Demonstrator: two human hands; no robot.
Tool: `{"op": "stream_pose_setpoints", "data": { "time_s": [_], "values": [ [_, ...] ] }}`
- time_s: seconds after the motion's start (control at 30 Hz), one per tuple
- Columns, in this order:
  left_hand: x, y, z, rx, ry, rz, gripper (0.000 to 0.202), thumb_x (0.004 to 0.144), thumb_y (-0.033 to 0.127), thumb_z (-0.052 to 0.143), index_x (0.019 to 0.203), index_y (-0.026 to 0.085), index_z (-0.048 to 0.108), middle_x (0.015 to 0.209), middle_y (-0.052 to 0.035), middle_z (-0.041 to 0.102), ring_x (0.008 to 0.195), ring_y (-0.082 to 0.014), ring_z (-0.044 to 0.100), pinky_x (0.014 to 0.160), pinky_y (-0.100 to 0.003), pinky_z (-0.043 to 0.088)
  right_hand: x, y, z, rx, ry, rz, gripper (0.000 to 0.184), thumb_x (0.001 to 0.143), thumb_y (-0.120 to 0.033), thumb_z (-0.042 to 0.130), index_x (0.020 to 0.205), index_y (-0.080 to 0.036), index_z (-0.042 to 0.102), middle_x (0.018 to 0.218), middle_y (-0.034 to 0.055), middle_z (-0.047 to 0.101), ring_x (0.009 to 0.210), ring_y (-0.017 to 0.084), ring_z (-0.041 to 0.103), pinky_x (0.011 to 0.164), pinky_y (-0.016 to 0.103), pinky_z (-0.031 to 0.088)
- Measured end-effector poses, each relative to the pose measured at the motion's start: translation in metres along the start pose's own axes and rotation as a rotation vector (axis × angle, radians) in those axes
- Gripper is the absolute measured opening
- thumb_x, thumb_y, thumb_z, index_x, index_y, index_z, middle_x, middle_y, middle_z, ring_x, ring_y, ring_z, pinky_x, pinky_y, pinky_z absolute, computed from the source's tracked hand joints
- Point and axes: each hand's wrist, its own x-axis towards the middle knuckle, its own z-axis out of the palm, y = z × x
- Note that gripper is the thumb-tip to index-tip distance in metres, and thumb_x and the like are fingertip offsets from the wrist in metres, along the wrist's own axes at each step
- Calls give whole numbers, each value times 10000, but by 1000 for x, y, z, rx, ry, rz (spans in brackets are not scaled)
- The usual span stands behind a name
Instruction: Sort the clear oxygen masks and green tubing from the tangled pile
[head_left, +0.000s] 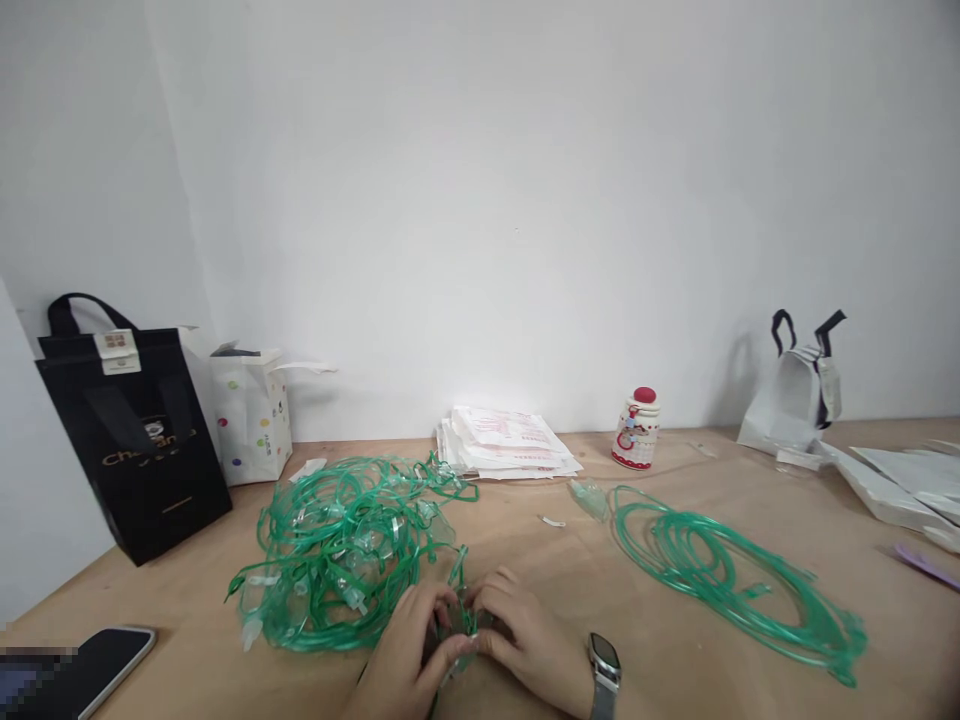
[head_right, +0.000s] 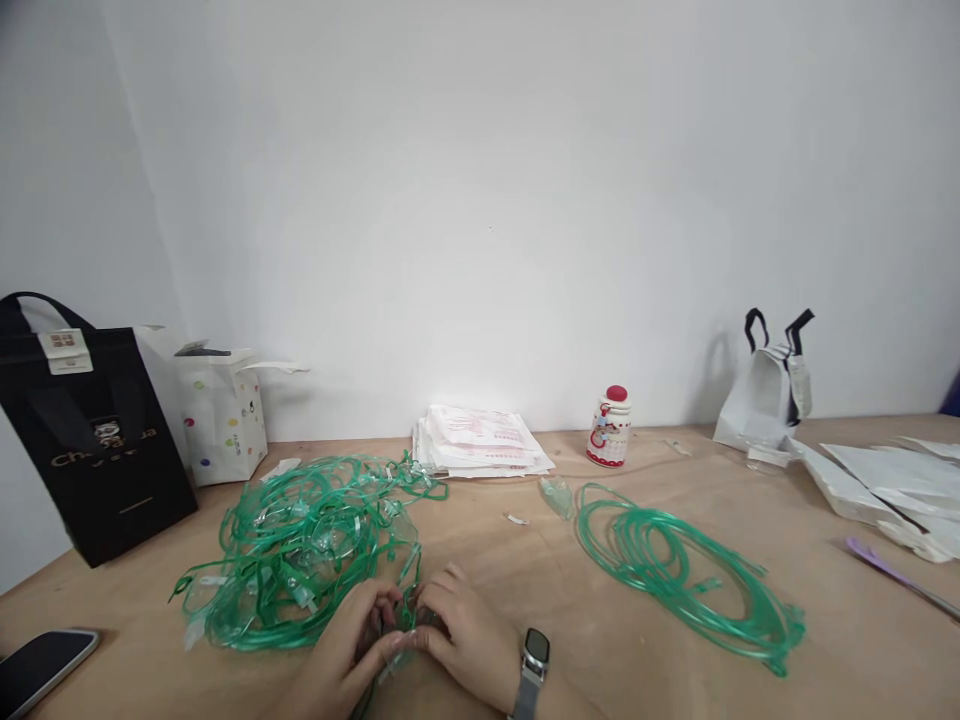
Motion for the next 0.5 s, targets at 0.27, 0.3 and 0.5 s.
{"op": "stream_pose_setpoints", "data": {
  "time_s": [0.27,0.3,0.5],
  "values": [
    [4,8,-4,-29,-77,-27,218,867,338,455,776,190,587,793,-28,492,777,-185,496,704,-283,386,-2,0,-1,23,-1,-32,245,732,-390,674,807,-170,596,923,52,608,882,193,515,803,330,410],
    [5,10,-6,-51,-72,-43,261,867,359,447,718,183,569,776,-25,476,766,-184,489,692,-281,381,-2,-1,-2,31,-1,-33,227,741,-378,670,802,-171,598,922,52,610,888,192,514,801,325,411],
    [8,10,-12,-215,-40,-108,397,849,494,416,632,177,519,737,-4,413,737,-175,450,682,-277,370,-2,-11,-4,56,-11,-57,102,820,-278,592,772,-188,605,804,23,625,857,179,492,768,299,406]
  ]
}}
